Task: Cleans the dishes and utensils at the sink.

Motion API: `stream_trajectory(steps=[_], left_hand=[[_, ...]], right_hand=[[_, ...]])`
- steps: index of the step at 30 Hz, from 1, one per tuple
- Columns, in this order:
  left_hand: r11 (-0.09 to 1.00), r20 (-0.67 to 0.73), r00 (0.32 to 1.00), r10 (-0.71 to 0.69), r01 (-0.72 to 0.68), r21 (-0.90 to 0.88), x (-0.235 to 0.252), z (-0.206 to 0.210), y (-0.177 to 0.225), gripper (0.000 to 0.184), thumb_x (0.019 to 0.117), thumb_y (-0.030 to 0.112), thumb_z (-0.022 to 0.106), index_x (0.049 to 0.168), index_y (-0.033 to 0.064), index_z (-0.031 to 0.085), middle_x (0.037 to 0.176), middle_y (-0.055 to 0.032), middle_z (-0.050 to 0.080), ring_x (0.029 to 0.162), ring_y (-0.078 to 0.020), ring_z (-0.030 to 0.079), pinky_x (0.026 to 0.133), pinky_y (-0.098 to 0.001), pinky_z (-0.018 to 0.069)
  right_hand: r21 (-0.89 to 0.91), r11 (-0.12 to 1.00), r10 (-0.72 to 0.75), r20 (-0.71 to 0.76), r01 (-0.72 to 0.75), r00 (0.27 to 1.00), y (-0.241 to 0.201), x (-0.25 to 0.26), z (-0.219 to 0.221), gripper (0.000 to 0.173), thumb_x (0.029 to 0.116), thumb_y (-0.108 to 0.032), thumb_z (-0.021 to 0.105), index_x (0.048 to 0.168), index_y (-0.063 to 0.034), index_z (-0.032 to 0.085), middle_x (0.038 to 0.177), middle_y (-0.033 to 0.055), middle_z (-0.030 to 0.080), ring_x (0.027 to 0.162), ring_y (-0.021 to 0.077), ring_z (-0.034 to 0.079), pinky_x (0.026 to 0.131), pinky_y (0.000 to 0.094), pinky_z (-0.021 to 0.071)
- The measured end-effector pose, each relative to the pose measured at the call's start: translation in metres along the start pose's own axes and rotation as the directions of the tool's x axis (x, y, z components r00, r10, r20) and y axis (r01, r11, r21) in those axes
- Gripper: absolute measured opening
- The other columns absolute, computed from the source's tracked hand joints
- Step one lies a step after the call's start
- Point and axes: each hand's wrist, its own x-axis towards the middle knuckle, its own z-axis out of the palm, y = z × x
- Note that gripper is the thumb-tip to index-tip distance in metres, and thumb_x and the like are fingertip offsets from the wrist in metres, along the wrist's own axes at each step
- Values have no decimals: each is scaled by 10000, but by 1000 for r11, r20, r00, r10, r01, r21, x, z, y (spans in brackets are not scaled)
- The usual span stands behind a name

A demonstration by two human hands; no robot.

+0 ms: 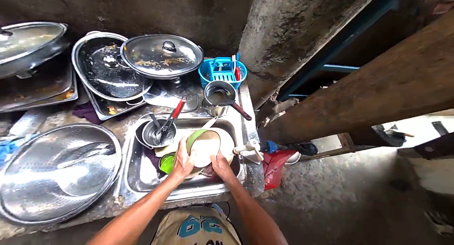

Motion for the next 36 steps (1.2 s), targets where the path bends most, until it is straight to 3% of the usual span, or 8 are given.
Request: stream_trajectory(steps=[3, 6, 10, 16, 20, 26, 31, 36], left_hand=[[990, -20, 994, -109, 110, 85, 21, -19, -14, 544, 1000, 181, 518, 1490, -37, 422, 1440, -257, 539, 1342, -333, 543, 1138, -480, 424], [974, -91, 977, -191, 200, 103, 31, -36, -31, 558, 1010, 246, 519, 1494, -15, 424, 1431, -251, 548, 1337, -329, 543, 1136, -487, 414], [965, -164, 951, -261, 262, -14, 25, -66, -33, 536, 1028, 308, 495, 1478, 21, 462, 1376, -215, 599, 1288, -268, 580, 1100, -464, 446], [982, -252, 949, -191, 185, -49, 31, -96, -14, 538, 1001, 315, 541, 1472, 61, 485, 1387, -156, 597, 1263, -200, 585, 1075, -423, 465], [982, -293, 941, -171, 138, -130, 46, -113, 8, 484, 1040, 334, 516, 1467, 107, 497, 1380, -108, 603, 1240, -169, 599, 1054, -426, 490], [929, -334, 923, -188, 57, -366, 53, -135, 32, 464, 1064, 323, 508, 1487, 135, 481, 1398, -59, 594, 1235, -151, 608, 1036, -408, 522], [905, -347, 914, -210, 49, -422, 38, -138, 45, 449, 1051, 235, 477, 1475, 89, 484, 1346, -81, 618, 1175, -160, 640, 988, -382, 557], [911, -325, 931, -169, 22, -412, 13, -140, 34, 492, 1023, 196, 506, 1466, -11, 456, 1335, -121, 612, 1162, -147, 645, 982, -333, 565]], right_hand=[[-23, 998, -63, 111, 66, 992, -6, 8, -4, 472, 1123, -341, 331, 1441, -25, 480, 1061, 183, 699, 769, 252, 725, 729, 431, 621], [-68, 993, -101, -41, 98, 994, -4, 4, -22, 414, 1112, -314, 368, 1298, -37, 613, 1002, 126, 727, 801, 214, 717, 755, 400, 601], [-303, 939, -223, -190, 159, 956, 9, -9, -35, 382, 1069, -278, 439, 1294, -59, 658, 1186, 155, 708, 1110, 265, 681, 1012, 454, 517], [-400, 685, -655, 28, 609, 755, -18, -14, 16, 284, 1012, -146, 521, 1162, -47, 741, 1099, 147, 737, 1015, 280, 726, 876, 483, 593], [-464, 618, -498, 393, 634, 773, -46, 1, 65, 316, 1037, -213, 487, 1229, -89, 705, 1219, 179, 662, 1138, 348, 651, 905, 517, 551], [-524, 585, -538, 319, 618, 780, -60, 31, 111, 316, 1008, -143, 495, 1223, -38, 701, 1350, 175, 638, 1282, 348, 591, 1023, 489, 512], [-673, 536, -241, 457, 510, 856, -73, 77, 152, 448, 1032, -367, 503, 1366, -104, 644, 1611, 226, 370, 1522, 406, 278, 1242, 591, 168], [-603, 612, -320, 402, 511, 858, -70, 74, 152, 465, 1013, -345, 547, 1388, -81, 623, 1530, 196, 484, 1423, 405, 414, 1199, 621, 216]])
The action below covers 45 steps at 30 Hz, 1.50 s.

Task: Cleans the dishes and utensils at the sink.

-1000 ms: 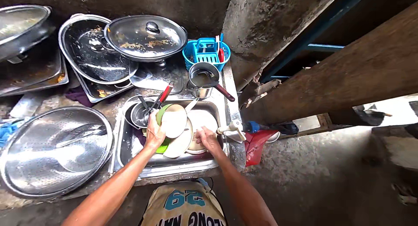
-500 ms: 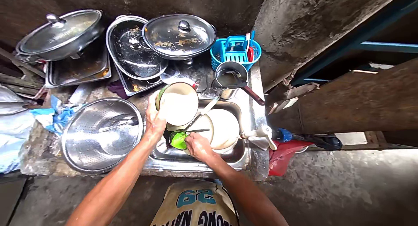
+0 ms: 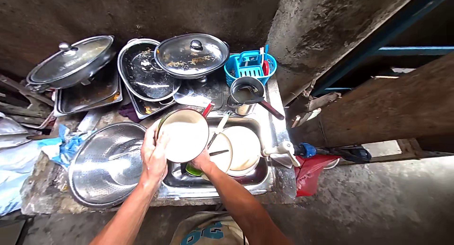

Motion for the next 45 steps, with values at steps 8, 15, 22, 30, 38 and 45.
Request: stream_trajectory(steps=[8, 15, 22, 30, 38, 45], left_hand=[[995, -8, 996, 91, -91, -27, -6, -5, -19, 548, 992, 221, 552, 1453, -53, 437, 1334, -130, 607, 1169, -142, 637, 994, -318, 553], [996, 148, 985, -85, 85, 7, -28, 35, -57, 504, 1027, 237, 519, 1457, -23, 482, 1395, -159, 587, 1247, -153, 596, 1061, -332, 503], [952, 269, 916, -298, 306, 14, -63, 85, -75, 432, 1058, 223, 522, 1426, -2, 529, 1385, -166, 597, 1256, -180, 589, 1069, -378, 486], [934, 272, 896, -352, 357, 33, -67, 94, -76, 450, 1067, 249, 510, 1437, -6, 516, 1404, -184, 577, 1267, -206, 575, 1074, -399, 470], [944, 173, 935, -311, 325, -59, -72, 89, -88, 469, 1053, 245, 534, 1453, 4, 493, 1431, -159, 563, 1284, -172, 568, 1077, -364, 478], [978, 235, 964, -124, 159, -135, -77, 97, -93, 502, 1030, 190, 452, 1482, -30, 467, 1496, -168, 521, 1338, -181, 539, 1114, -344, 454]], right_hand=[[649, 741, 223, -479, 172, 849, 21, -88, -8, 432, 876, -260, 787, 1156, 43, 661, 1160, 209, 671, 1085, 285, 661, 975, 436, 543], [446, 823, 568, -674, -352, 473, 89, -239, -76, 688, 916, -288, 717, 1426, 110, 484, 1322, 317, 611, 1199, 432, 635, 1033, 574, 503], [-63, 855, 422, -494, -515, 760, 172, -264, -96, 463, 1050, -348, 476, 1390, -72, 626, 1389, 250, 607, 1312, 450, 559, 1081, 612, 441], [101, 701, 653, -489, -706, 578, 165, -257, -108, 484, 1032, -247, 537, 1431, 26, 550, 1411, 310, 560, 1324, 464, 540, 1095, 593, 425], [286, 874, 437, -816, -393, 377, 119, -265, -50, 461, 956, -377, 655, 1156, 30, 737, 1240, 301, 658, 1204, 484, 609, 1040, 636, 465], [501, 840, 244, -693, 209, 678, 20, -169, -51, 403, 945, -115, 643, 1310, 57, 623, 1227, 201, 686, 1095, 269, 696, 965, 434, 573]])
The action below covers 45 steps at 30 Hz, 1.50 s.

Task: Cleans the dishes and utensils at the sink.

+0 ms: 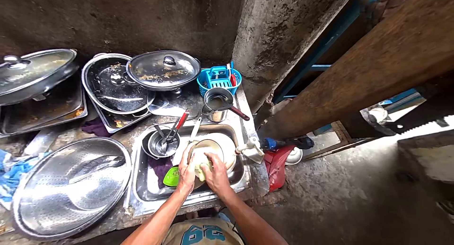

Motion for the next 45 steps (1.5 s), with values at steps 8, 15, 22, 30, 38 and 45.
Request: stream_trajectory(steps=[8, 15, 22, 30, 38, 45], left_hand=[[999, 55, 998, 32, -32, 0, 27, -22, -4, 438, 1016, 138, 463, 1405, -42, 556, 1417, -166, 598, 1287, -192, 590, 1094, -354, 482], [929, -1, 960, -281, 272, -249, 1, -16, 5, 440, 1107, 248, 386, 1491, 55, 479, 1357, -131, 627, 1175, -203, 640, 984, -409, 549], [951, 10, 978, -210, 206, -228, 20, -24, 8, 461, 1108, 230, 374, 1526, 40, 423, 1423, -145, 579, 1234, -210, 611, 1023, -405, 532], [992, 160, 981, 105, -114, 45, 41, -26, 4, 450, 1003, 146, 486, 1397, -58, 557, 1414, -175, 599, 1277, -175, 597, 1095, -330, 478], [879, 170, 900, 401, -430, 206, 53, -18, -2, 522, 1000, 294, 521, 1330, -103, 599, 1345, -219, 641, 1272, -196, 613, 1117, -321, 458], [776, 267, 809, 523, -582, 244, 62, -18, 5, 564, 963, 415, 622, 1246, -68, 682, 1329, -241, 643, 1280, -282, 610, 1106, -382, 480]], right_hand=[[-333, 933, 166, 738, 139, 654, -3, 51, -9, 263, 1001, -134, 552, 1215, -34, 668, 1123, 216, 700, 1100, 386, 661, 947, 612, 494], [-108, 983, 181, 392, -150, 902, -9, 52, 31, 207, 942, -68, 611, 1106, 59, 613, 996, 215, 675, 938, 315, 679, 864, 486, 552], [-23, 1000, 12, 578, 1, 816, -4, 72, 31, 220, 989, -82, 565, 1082, 86, 674, 1030, 232, 696, 992, 309, 678, 935, 481, 523], [-647, 685, 352, 697, 336, 625, -23, 73, 0, 303, 1042, -130, 495, 1272, 2, 641, 1298, 277, 620, 1231, 468, 582, 1014, 643, 449], [-166, 986, 87, 563, 10, 822, -1, 58, 6, 268, 1020, -139, 537, 1156, 22, 703, 1088, 214, 710, 1051, 324, 681, 957, 525, 519], [-710, 672, 266, 498, 212, 826, -6, 63, -16, 324, 1025, -87, 456, 1225, -32, 705, 1384, 208, 597, 1272, 399, 563, 987, 557, 475]])
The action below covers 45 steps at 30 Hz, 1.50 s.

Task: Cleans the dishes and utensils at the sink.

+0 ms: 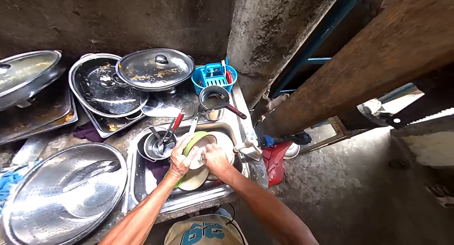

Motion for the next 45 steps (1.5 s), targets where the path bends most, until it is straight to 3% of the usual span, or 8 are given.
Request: stream_trajectory(steps=[8, 15, 22, 26, 34, 37, 41, 45], left_hand=[[997, -67, 995, -69, 66, -36, 2, 8, 3, 498, 981, 274, 554, 1288, -111, 628, 1347, -253, 625, 1289, -256, 601, 1119, -348, 459], [986, -107, 981, -161, 165, 25, -5, 12, 8, 459, 964, 243, 585, 1279, -84, 652, 1303, -232, 663, 1233, -233, 643, 1085, -332, 481], [691, -41, 755, -655, 575, -438, -17, 25, 9, 419, 1069, 158, 440, 1439, -22, 521, 1357, -153, 620, 1159, -163, 633, 989, -336, 528], [613, -31, 687, -726, 626, -482, -22, 31, 29, 427, 1081, 214, 434, 1443, 2, 510, 1239, -135, 651, 1056, -166, 655, 921, -349, 553], [729, -87, 733, -674, 642, -236, -19, 32, 47, 474, 1060, 227, 506, 1486, 20, 495, 1500, -154, 527, 1389, -191, 500, 1160, -385, 410], [687, -66, 694, -717, 688, -234, -17, 30, 49, 443, 1075, 213, 486, 1485, 46, 507, 1511, -134, 521, 1393, -191, 493, 1156, -401, 408], [599, 50, 644, -763, 735, -319, -15, 27, 55, 433, 1095, 257, 450, 1470, 50, 520, 1490, -123, 538, 1353, -179, 525, 1118, -392, 447], [544, 146, 616, -774, 766, -343, -15, 24, 52, 463, 1093, 295, 453, 1493, 66, 493, 1510, -111, 519, 1361, -174, 515, 1115, -395, 450]], right_hand=[[709, 659, -122, -228, 251, 966, -12, 14, 24, 274, 1017, -124, 534, 1123, 51, 716, 1052, 211, 720, 1008, 294, 693, 947, 484, 529], [6, 997, 75, -30, -75, 997, -9, 4, 8, 353, 1038, -101, 437, 1293, -73, 679, 1381, 230, 593, 1225, 412, 604, 952, 556, 514], [600, 785, -138, -77, 157, 987, -14, 21, 19, 301, 1005, -123, 559, 1243, 47, 631, 1145, 247, 688, 1101, 379, 666, 993, 557, 498], [451, 888, 45, -269, 85, 962, -23, 23, 8, 307, 963, -137, 626, 1224, 22, 656, 1180, 212, 691, 1080, 360, 686, 927, 538, 539], [159, 981, 186, -650, -107, 737, 6, 40, 10, 314, 805, -317, 761, 972, -52, 758, 1079, 205, 693, 1061, 392, 659, 852, 530, 538], [169, 970, 240, -550, -174, 800, 11, 34, 5, 326, 839, -295, 740, 1052, -49, 754, 1221, 212, 664, 1164, 396, 613, 962, 560, 470], [112, 978, -100, -476, 173, 874, 20, 30, 7, 229, 926, -220, 680, 1086, -78, 760, 1479, 196, 550, 1429, 388, 452, 1198, 607, 287], [-29, 894, -386, -553, 446, 738, 28, 40, 12, 172, 960, -224, 651, 980, -106, 775, 1358, 173, 640, 1320, 365, 561, 1127, 543, 417]])
